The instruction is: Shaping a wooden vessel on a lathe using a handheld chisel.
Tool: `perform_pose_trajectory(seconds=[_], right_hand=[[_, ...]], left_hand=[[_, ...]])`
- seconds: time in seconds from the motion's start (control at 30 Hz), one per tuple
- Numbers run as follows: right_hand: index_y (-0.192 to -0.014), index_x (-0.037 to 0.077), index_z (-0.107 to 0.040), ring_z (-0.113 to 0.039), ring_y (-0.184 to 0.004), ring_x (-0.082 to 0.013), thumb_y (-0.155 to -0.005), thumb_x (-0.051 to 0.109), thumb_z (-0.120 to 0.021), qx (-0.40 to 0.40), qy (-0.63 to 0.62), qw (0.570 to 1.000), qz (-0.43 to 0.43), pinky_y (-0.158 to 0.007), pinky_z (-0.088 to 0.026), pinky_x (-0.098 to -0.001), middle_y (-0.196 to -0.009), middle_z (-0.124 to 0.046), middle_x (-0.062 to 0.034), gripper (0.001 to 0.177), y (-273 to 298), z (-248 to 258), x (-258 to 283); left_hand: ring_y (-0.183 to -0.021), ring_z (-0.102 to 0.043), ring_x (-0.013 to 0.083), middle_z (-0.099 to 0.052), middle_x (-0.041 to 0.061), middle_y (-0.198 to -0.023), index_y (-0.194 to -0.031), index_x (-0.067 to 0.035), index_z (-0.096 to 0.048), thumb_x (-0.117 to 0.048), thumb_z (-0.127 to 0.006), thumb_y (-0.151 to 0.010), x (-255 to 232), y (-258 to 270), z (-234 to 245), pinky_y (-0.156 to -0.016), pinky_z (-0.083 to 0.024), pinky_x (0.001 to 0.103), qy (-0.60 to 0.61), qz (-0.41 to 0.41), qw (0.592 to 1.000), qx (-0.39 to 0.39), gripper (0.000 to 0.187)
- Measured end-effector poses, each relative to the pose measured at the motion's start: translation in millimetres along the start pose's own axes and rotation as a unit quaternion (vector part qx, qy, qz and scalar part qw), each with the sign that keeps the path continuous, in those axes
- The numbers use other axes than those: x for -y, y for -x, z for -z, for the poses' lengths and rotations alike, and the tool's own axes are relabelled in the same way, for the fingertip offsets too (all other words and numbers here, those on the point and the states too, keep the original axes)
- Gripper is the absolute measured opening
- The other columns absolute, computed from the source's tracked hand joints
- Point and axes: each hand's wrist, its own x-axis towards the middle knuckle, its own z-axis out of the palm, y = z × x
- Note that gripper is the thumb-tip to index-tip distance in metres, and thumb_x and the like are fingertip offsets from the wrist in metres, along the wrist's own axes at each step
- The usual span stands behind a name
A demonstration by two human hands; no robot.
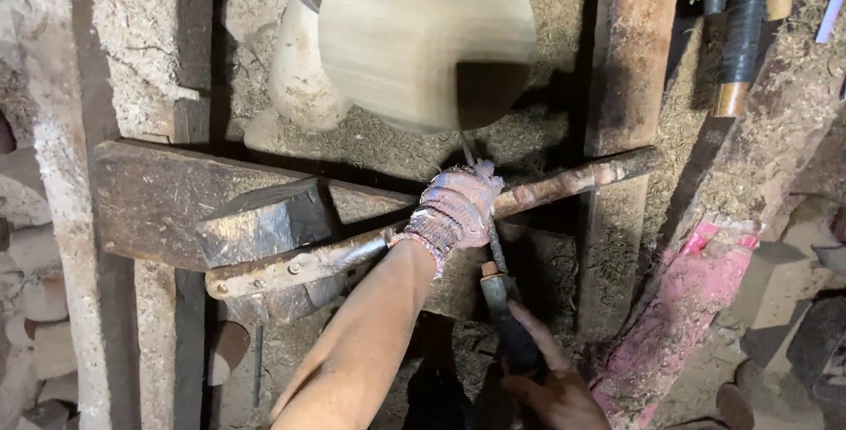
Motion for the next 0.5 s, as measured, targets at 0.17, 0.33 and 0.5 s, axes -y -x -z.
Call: perform_pose_trajectory(seconds=[0.17, 0.33, 0.5], right_hand=[[-0.155, 0.025, -0.053, -0.063, -0.087, -0.0175, -0.074, -0.019, -0.072, -0.002, 0.001, 1.000, 0.010, -0.071, -0.046, -0.0261, -0.157, -0.059, 0.0027, 0.094, -9, 18, -3], [-0.155, 0.024, -0.057, -0.048, -0.069, -0.0178, -0.073, -0.020, -0.068, 0.012, 0.037, 0.999, 0.001, -0.065, -0.033, -0.0298, -0.093, -0.057, -0.0080, 0.093, -15, 31, 6], [-0.160, 0.024, -0.044, -0.056, -0.063, -0.0229, -0.075, -0.012, -0.075, 0.099, -0.015, 0.994, 0.034, -0.058, -0.044, -0.0344, -0.088, -0.067, -0.0202, 0.097, -34, 64, -13]], left_hand=[[-0.053, -0.066, 0.0261, -0.067, 0.007, -0.075, -0.098, -0.018, -0.061, -0.019, -0.056, -0.069, -29, -4, 3, -0.029, -0.041, 0.043, 0.735, -0.060, 0.548, 0.395, 0.029], [-0.049, -0.063, 0.0279, -0.063, 0.009, -0.060, -0.085, -0.018, -0.065, -0.018, -0.052, -0.072, -40, 3, 9, -0.031, -0.042, 0.045, 0.701, -0.054, 0.602, 0.379, 0.019], [-0.078, -0.075, 0.0292, -0.070, 0.000, -0.094, -0.102, -0.022, -0.068, -0.016, -0.059, -0.075, -7, -21, 4, -0.048, -0.059, 0.046, 0.700, -0.024, 0.474, 0.533, 0.029]])
